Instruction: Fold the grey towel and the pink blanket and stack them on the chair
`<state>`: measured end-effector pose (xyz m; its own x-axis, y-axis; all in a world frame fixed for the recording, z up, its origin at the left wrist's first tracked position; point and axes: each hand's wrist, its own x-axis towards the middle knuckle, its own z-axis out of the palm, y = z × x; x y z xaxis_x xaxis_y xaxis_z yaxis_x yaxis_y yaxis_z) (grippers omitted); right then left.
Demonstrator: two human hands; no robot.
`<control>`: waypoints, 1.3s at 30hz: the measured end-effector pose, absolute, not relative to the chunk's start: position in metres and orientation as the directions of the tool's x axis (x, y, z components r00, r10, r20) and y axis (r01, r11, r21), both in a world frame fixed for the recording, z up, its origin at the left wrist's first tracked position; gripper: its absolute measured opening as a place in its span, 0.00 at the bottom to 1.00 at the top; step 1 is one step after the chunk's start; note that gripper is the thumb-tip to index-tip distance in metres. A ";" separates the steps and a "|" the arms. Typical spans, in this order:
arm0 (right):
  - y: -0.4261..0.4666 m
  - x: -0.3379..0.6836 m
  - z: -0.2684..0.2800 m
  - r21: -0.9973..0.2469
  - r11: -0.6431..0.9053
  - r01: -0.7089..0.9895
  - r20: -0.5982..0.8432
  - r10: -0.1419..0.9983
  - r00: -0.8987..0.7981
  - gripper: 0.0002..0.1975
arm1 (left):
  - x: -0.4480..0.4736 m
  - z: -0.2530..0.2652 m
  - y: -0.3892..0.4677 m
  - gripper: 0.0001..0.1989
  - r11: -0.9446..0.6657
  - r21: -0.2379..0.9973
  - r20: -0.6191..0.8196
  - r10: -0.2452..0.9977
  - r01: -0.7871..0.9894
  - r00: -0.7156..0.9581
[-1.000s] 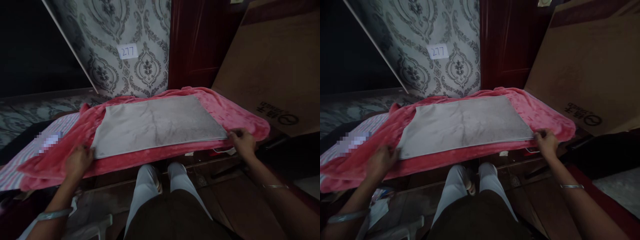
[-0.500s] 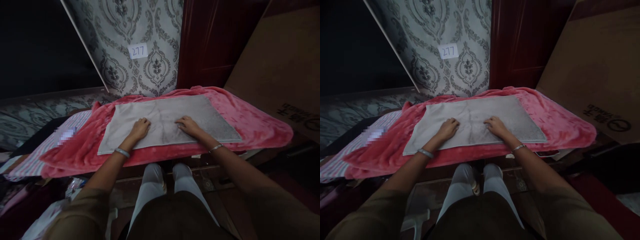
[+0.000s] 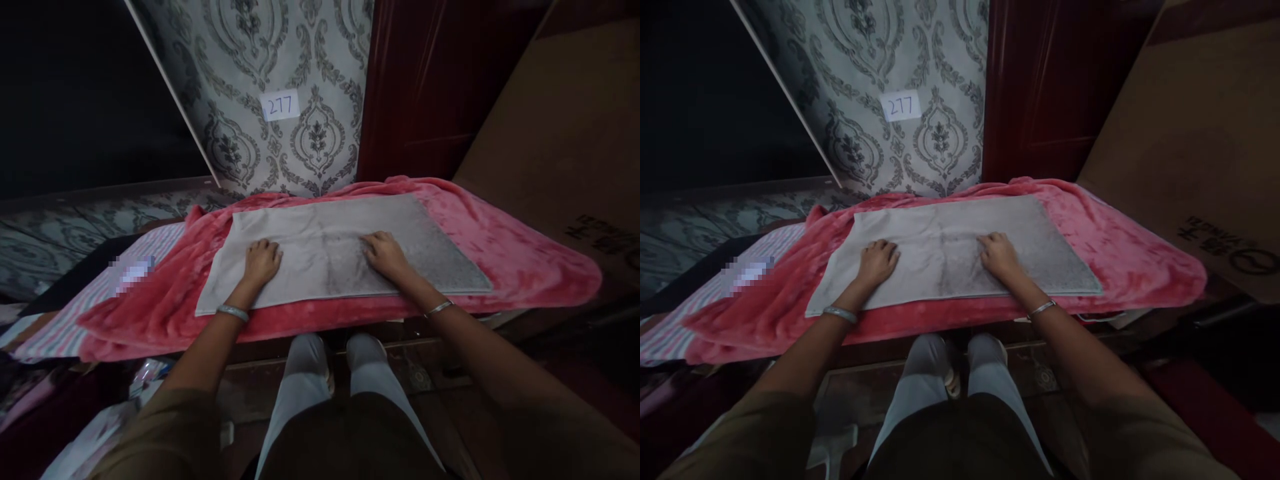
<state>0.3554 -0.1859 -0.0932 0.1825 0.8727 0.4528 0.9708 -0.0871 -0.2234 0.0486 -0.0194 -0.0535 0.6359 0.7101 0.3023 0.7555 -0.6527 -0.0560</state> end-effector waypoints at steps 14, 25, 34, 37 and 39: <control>-0.185 0.307 -0.097 -0.281 0.269 0.921 0.472 0.874 -0.112 0.18 | 0.032 -0.037 -0.019 0.17 -0.814 -0.011 0.241 0.562 0.581 0.792; -0.162 0.279 -0.087 -0.254 0.298 0.920 0.374 0.908 -0.191 0.20 | 0.030 -0.049 -0.032 0.17 -0.927 0.012 0.160 0.372 0.375 0.914; -0.176 0.296 -0.087 -0.221 -0.032 0.975 0.368 0.923 0.114 0.22 | 0.021 -0.041 -0.045 0.22 -0.844 -0.019 0.209 0.520 0.535 0.828; -0.196 0.294 -0.087 -0.173 -0.056 0.983 0.249 0.964 0.099 0.26 | 0.031 -0.060 -0.071 0.26 -0.977 0.020 0.156 0.215 0.214 0.964; -0.212 0.302 -0.088 -0.152 -0.178 0.972 0.172 0.964 0.203 0.29 | 0.034 -0.077 -0.079 0.28 -0.981 0.015 0.174 0.193 0.193 0.966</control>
<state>0.3019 -0.2124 -0.0880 0.2035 0.9639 0.1716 0.9722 -0.1782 -0.1519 0.0337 -0.0790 -0.0767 0.9657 0.1926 0.1740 0.1930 -0.9811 0.0146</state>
